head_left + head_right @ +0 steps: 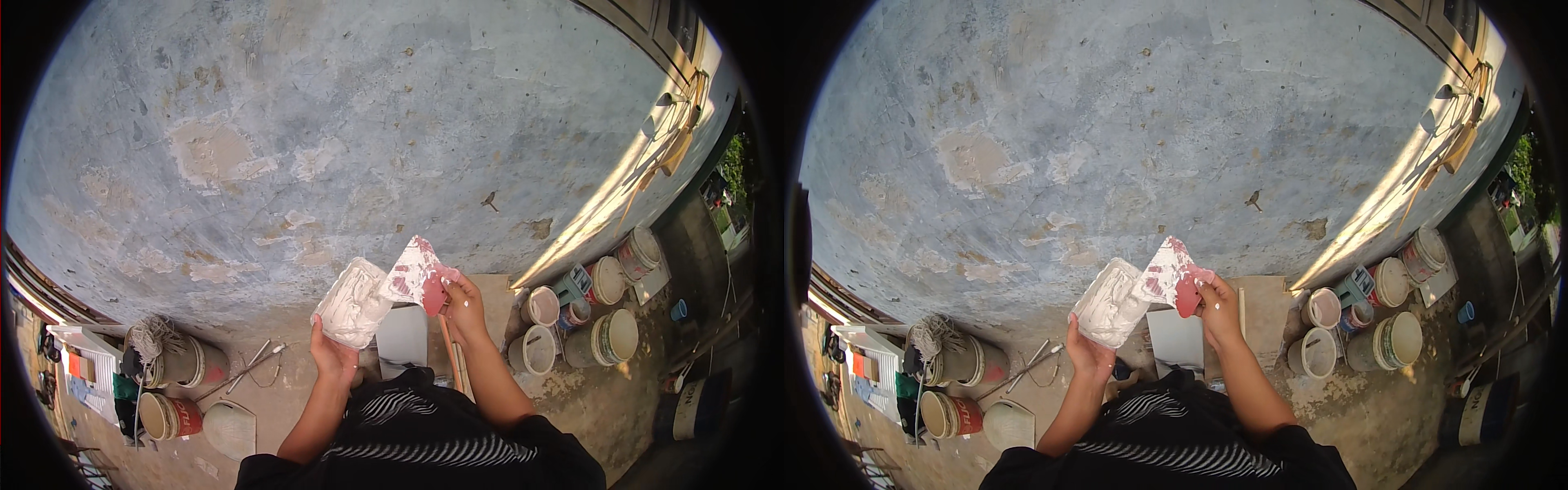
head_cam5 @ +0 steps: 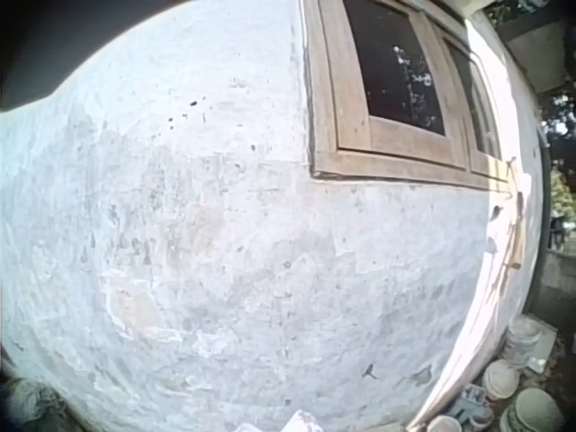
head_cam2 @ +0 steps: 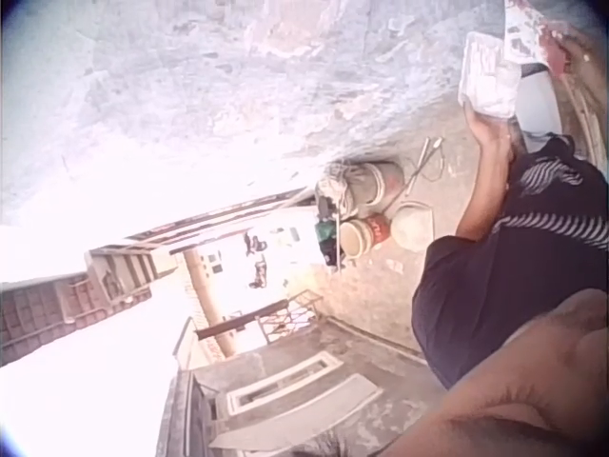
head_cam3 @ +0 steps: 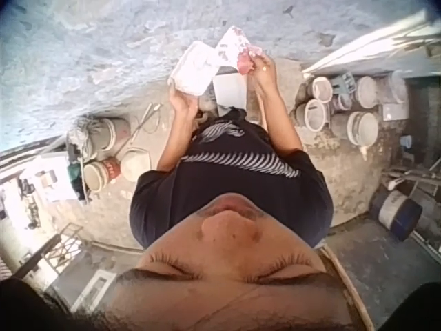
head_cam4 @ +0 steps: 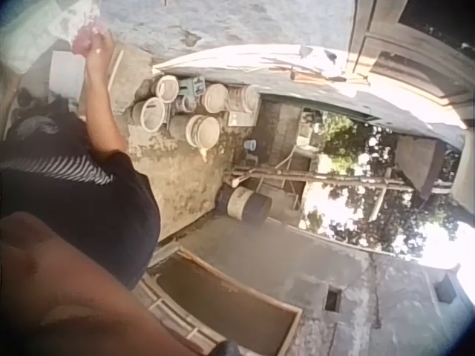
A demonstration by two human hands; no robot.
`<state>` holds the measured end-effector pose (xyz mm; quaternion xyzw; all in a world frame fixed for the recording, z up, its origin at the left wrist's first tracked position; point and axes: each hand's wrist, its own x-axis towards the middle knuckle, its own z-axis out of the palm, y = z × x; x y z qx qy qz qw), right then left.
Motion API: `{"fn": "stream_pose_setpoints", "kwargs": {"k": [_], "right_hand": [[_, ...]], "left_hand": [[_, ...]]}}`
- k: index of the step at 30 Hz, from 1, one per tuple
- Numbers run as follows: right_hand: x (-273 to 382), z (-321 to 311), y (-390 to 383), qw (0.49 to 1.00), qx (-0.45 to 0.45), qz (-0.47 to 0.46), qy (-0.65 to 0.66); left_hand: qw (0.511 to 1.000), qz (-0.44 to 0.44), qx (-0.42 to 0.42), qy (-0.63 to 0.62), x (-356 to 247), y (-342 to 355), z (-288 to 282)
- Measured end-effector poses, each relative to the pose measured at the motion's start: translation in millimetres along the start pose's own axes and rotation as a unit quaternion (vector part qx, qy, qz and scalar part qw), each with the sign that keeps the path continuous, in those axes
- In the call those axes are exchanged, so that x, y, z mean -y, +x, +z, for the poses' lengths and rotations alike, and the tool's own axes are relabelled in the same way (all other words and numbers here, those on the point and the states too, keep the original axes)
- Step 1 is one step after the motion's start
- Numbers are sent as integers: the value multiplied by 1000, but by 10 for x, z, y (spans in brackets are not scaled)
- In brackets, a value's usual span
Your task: Applying patching compound to a wall using a putty knife.
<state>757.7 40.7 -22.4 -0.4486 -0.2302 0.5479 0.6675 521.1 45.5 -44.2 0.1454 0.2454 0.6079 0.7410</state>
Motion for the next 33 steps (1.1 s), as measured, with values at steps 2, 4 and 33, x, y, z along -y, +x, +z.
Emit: {"fn": "stream_pose_setpoints", "kwargs": {"k": [2,4,33], "right_hand": [[48,-77,33,998,-15,12,57],[48,-157,86,993,-24,25,115],[-388,55,997,989,-79,75,103]], "left_hand": [[1000,5,4,-8,-17,17,-20],[999,26,2,-18,-51,44,-56],[997,66,-8,-28,-234,61,-184]]}}
